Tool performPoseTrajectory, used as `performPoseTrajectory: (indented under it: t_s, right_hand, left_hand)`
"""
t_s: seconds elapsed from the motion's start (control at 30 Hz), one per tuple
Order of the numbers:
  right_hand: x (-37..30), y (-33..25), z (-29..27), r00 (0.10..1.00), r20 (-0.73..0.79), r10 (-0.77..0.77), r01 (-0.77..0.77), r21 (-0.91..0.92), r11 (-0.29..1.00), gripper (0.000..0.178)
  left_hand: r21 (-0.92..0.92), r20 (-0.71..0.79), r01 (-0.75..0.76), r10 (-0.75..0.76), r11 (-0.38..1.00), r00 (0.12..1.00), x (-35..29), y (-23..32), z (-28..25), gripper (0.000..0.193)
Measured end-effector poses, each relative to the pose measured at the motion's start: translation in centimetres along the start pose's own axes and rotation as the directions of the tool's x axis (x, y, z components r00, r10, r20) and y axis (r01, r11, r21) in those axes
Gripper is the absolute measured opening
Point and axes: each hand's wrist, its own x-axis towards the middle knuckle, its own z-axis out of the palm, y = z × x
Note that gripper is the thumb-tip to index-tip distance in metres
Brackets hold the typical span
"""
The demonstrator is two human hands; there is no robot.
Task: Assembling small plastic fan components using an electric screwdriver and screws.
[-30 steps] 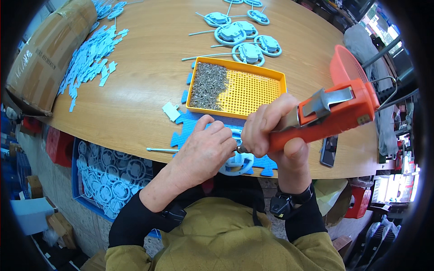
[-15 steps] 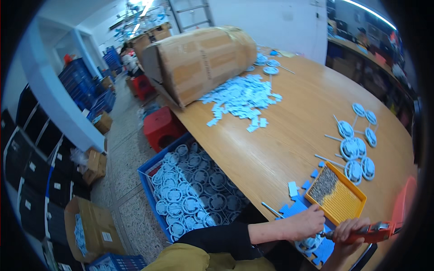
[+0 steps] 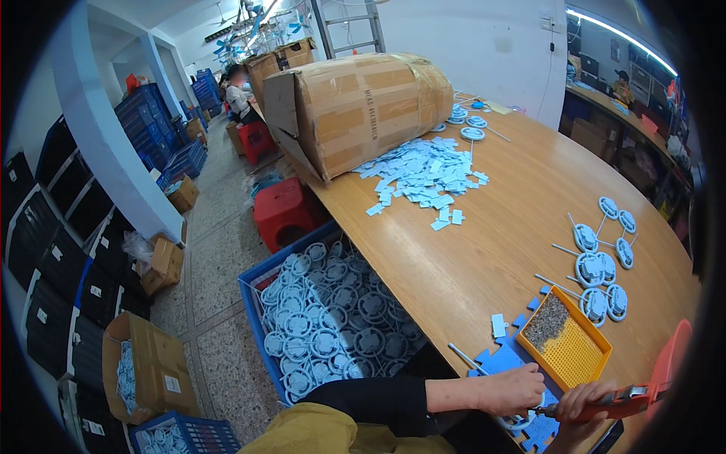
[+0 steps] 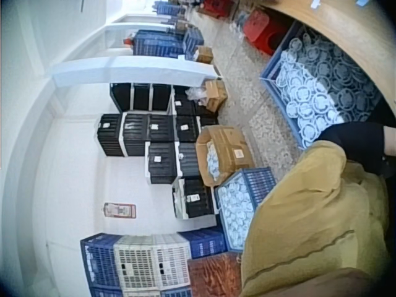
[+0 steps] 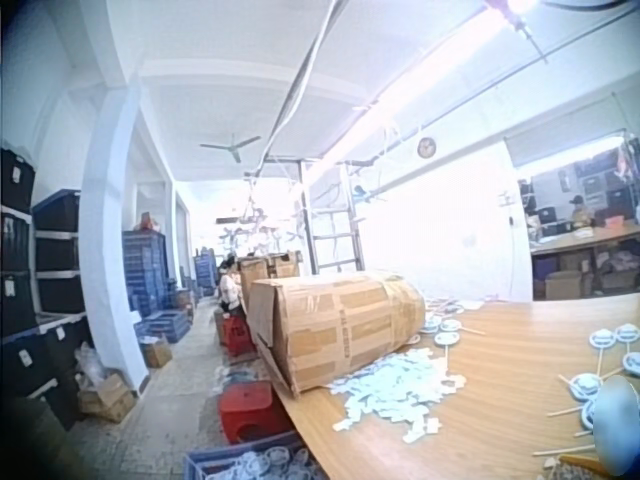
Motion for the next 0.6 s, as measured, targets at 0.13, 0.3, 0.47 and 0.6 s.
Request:
performPoseTrajectory:
  t_s: [0.13,0.3,0.47,0.6]
  right_hand:
    - [0.0,-0.1,0.5,0.999,0.043,0.011,-0.009,-0.057,0.998,0.044]
    - [-0.2,-0.2,0.5,1.0,-0.017,0.019,-0.02,-0.078,0.997,0.044]
    - [-0.2,-0.1,0.2,0.993,-0.109,-0.034,0.024,-0.088,0.996,0.043]
    - [0.0,-0.1,0.2,0.997,-0.075,-0.022,0.016,-0.087,0.996,0.043]
  left_hand:
    - [0.054,0.032,-0.019,0.017,0.998,0.999,0.1,0.0,0.5,0.017]
    - [0.102,0.021,0.005,-0.007,0.995,1.0,0.1,0.5,0.0,0.018]
    - [-0.09,-0.191,0.061,-0.077,0.994,0.978,-0.7,0.5,0.2,0.02]
    - [-0.151,-0.238,0.108,-0.142,0.983,0.961,-1.1,0.7,0.4,0.02]
